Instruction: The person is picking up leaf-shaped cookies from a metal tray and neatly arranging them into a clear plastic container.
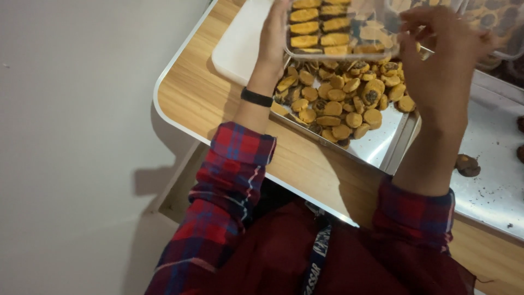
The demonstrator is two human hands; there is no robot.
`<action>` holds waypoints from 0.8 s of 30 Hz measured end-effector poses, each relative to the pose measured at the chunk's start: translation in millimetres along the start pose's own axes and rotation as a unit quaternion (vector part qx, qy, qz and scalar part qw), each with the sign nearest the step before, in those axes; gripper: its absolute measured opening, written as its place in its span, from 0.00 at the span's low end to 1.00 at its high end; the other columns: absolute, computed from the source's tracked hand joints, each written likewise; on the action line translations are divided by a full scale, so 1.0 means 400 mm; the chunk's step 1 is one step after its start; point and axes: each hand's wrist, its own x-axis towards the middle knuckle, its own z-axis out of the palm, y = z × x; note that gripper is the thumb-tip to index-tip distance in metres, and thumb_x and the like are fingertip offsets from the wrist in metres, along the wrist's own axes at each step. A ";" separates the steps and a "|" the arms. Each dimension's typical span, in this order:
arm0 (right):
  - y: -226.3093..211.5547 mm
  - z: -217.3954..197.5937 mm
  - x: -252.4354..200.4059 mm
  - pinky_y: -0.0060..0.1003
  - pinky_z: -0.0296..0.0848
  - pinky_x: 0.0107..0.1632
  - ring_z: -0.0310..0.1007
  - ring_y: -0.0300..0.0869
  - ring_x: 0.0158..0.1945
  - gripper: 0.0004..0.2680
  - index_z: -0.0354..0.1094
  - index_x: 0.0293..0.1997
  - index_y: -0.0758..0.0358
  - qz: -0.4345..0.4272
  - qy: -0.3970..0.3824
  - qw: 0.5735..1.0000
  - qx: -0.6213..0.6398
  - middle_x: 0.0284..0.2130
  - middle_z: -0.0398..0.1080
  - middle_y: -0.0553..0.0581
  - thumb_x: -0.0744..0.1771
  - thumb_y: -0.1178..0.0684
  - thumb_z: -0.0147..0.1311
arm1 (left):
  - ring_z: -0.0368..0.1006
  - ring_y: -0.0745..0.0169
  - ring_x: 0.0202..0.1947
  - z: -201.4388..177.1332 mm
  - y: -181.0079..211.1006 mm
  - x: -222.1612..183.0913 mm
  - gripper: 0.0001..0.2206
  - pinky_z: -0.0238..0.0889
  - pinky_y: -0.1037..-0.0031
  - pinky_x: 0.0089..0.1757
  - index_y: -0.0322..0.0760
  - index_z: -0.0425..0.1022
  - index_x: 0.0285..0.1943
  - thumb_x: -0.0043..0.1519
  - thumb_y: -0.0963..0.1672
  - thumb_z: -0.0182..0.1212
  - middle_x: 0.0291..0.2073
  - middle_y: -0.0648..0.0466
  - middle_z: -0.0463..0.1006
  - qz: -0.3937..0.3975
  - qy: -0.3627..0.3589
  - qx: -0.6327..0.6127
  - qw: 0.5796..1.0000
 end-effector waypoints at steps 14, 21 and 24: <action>-0.146 0.170 0.048 0.59 0.48 0.63 0.75 0.49 0.50 0.07 0.76 0.52 0.57 0.092 -0.213 0.973 -0.014 0.46 0.79 0.54 0.70 0.60 0.57 | 0.62 0.51 0.73 -0.039 0.030 0.024 0.20 0.57 0.58 0.67 0.47 0.65 0.76 0.79 0.53 0.45 0.70 0.51 0.70 0.139 0.154 -0.048 0.977; -0.081 0.375 -0.028 0.71 0.55 0.54 0.62 0.64 0.64 0.11 0.65 0.61 0.64 -0.001 -0.245 0.967 -0.066 0.53 0.75 0.63 0.71 0.58 0.43 | 0.73 0.50 0.58 -0.010 0.056 0.022 0.18 0.67 0.58 0.52 0.45 0.70 0.66 0.77 0.55 0.48 0.55 0.46 0.78 0.153 0.105 -0.093 0.978; -0.080 0.403 -0.037 0.68 0.52 0.57 0.60 0.60 0.66 0.13 0.62 0.63 0.60 -0.003 -0.271 0.960 -0.065 0.53 0.73 0.64 0.70 0.58 0.48 | 0.66 0.53 0.68 -0.006 0.036 0.027 0.16 0.61 0.60 0.62 0.43 0.70 0.70 0.80 0.50 0.46 0.64 0.48 0.74 0.153 0.127 -0.098 0.975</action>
